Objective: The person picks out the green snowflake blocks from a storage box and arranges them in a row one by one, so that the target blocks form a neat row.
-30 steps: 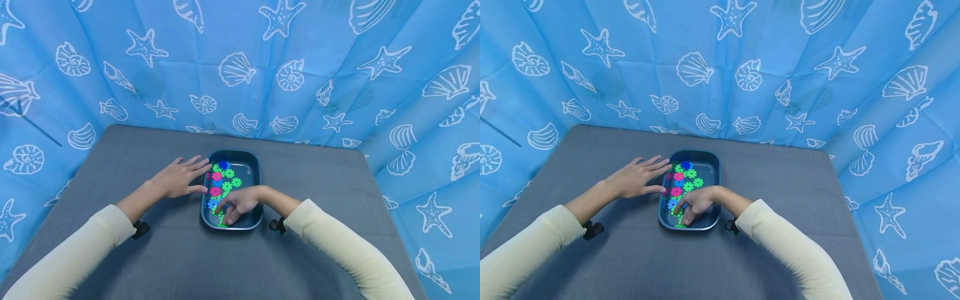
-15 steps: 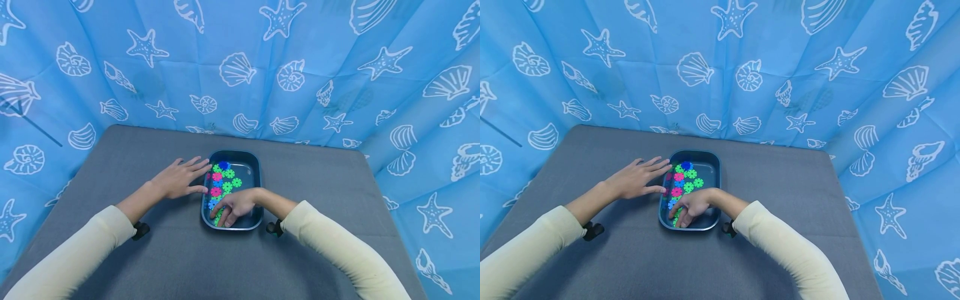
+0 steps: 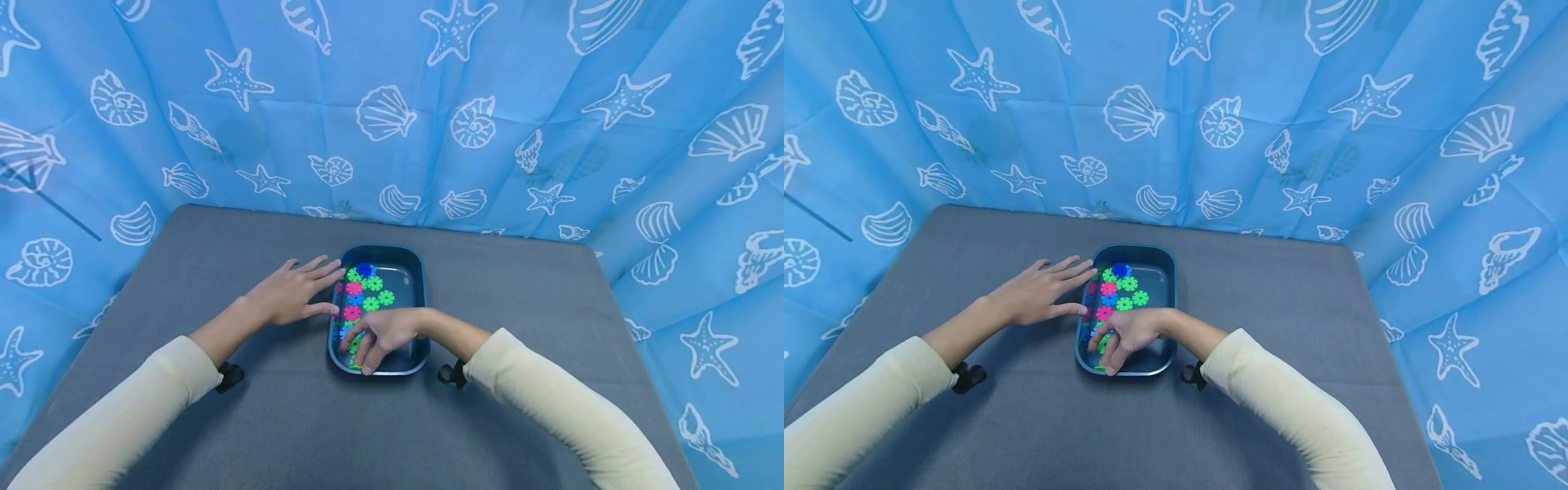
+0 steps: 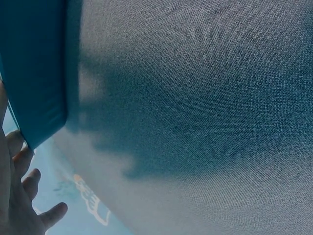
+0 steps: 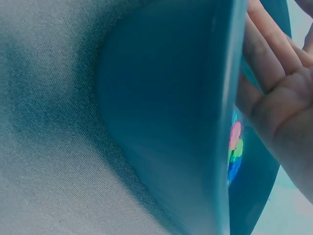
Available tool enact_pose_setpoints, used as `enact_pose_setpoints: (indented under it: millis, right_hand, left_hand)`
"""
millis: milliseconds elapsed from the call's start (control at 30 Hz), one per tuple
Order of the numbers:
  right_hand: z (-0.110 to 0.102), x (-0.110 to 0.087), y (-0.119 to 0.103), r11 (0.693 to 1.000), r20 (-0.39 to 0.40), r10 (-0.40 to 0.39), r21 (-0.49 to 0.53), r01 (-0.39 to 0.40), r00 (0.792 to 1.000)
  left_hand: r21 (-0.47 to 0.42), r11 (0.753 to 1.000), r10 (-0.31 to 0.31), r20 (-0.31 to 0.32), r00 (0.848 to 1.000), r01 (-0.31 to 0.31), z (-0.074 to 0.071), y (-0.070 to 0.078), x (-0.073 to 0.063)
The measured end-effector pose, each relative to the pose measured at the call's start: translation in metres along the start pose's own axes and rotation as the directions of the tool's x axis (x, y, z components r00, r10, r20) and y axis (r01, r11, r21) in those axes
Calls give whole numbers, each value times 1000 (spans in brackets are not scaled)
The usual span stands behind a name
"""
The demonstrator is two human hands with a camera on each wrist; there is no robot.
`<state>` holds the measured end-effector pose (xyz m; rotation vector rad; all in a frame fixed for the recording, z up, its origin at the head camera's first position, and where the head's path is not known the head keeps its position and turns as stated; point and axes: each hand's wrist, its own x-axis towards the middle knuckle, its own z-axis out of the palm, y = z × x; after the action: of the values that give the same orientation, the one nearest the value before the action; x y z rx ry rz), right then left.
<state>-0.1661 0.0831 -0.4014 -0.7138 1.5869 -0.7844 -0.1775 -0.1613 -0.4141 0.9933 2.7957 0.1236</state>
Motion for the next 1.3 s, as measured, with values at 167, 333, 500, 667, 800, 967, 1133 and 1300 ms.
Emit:
enact_pose_setpoints:
  millis: [167, 333, 500, 667, 800, 967, 1133, 1300]
  right_hand:
    - [5, -6, -4, 1000, -59, -13, 19, 15, 998]
    - [6, -12, -4, 999, -80, -37, 5, 37, 996]
    - [3, -24, 1, 999, -124, -43, -1, 43, 991]
    - [-2, -40, 8, 999, -175, -53, -12, 52, 983]
    - [-13, -57, 14, 997, -262, -61, -54, 48, 963]
    - [-29, -80, 23, 995, -401, -83, -79, 56, 912]
    - [-41, -97, 34, 993, -535, -120, -78, 93, 837]
    - [-47, -106, 45, 994, -668, -100, -43, 96, 737]
  left_hand:
    - [9, 1000, 5, -8, 1000, -5, 0, 1, 0]
    - [21, 1000, -2, 0, 1000, 2, -1, 2, 0]
    - [35, 999, -3, 2, 1000, 3, 0, 2, 1]
    - [42, 999, -7, 6, 1000, 7, 0, 2, 1]
    - [47, 999, -15, 6, 1000, 15, 0, 2, 1]
    - [41, 999, -17, 6, 1000, 17, 0, 3, 1]
    - [39, 999, -11, 1, 1000, 11, 0, 3, 0]
    - [48, 999, -10, -1, 1000, 10, 0, 3, 1]
